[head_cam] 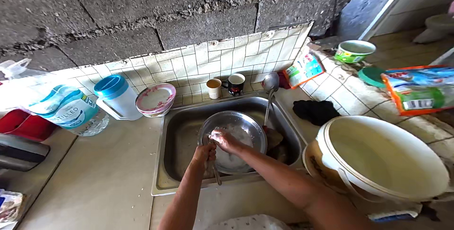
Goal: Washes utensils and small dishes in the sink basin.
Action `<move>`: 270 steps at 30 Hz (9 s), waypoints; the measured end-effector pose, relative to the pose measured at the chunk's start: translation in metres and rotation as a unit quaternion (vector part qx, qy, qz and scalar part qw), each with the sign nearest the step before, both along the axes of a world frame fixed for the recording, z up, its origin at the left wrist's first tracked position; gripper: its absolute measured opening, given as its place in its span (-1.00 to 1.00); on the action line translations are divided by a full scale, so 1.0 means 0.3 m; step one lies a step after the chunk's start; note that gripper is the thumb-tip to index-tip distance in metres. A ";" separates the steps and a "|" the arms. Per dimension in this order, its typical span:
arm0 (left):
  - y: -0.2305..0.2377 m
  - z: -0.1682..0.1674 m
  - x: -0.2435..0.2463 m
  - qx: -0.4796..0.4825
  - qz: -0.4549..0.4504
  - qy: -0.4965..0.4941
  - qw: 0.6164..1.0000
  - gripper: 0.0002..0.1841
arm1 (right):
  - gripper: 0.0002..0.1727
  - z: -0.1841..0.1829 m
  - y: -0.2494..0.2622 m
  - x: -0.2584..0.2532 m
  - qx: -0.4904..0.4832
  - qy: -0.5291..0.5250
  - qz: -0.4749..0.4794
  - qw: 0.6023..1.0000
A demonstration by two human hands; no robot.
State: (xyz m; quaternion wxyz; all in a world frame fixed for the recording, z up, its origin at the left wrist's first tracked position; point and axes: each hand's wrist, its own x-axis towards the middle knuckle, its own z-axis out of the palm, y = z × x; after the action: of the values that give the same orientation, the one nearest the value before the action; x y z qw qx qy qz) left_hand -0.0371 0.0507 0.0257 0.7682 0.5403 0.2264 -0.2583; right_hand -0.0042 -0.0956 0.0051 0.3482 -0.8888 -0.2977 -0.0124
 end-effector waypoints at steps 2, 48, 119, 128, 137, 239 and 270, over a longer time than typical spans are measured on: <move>-0.004 -0.006 -0.006 -0.004 0.000 0.003 1.000 -0.81 | -0.67 -0.019 -0.020 0.023 -0.021 -0.023 -0.016 0.999; -0.069 -0.010 0.038 -0.091 0.051 0.011 0.994 -0.69 | -0.59 0.075 0.066 -0.006 0.261 0.249 -0.190 0.913; 0.047 0.011 0.041 0.027 -0.017 -0.113 0.993 -0.62 | -0.81 0.292 -0.168 0.386 0.585 0.417 -0.276 0.638; 0.079 -0.033 0.067 0.030 -0.011 -0.076 0.997 -0.65 | -0.88 0.376 -0.212 0.541 0.682 0.418 -0.310 0.514; 0.009 -0.122 0.151 0.136 -0.107 -0.051 0.984 -0.52 | -0.42 0.163 -0.260 0.437 0.392 0.376 -0.316 0.778; -0.094 -0.052 -0.003 0.351 -0.328 -0.268 0.835 -0.66 | -0.37 -0.021 0.009 0.118 0.125 0.280 -0.261 0.915; -0.119 -0.120 0.134 0.065 -0.016 -0.023 0.998 -0.72 | -0.30 -0.220 -0.174 0.189 -0.152 0.318 -0.280 0.893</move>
State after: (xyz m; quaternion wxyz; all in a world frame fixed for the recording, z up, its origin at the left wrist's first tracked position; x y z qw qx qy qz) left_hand 0.0031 0.0149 -0.0104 0.7325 0.5982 0.2162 -0.2428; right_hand 0.0525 -0.1477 -0.0608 0.2666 -0.9341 0.0919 0.2189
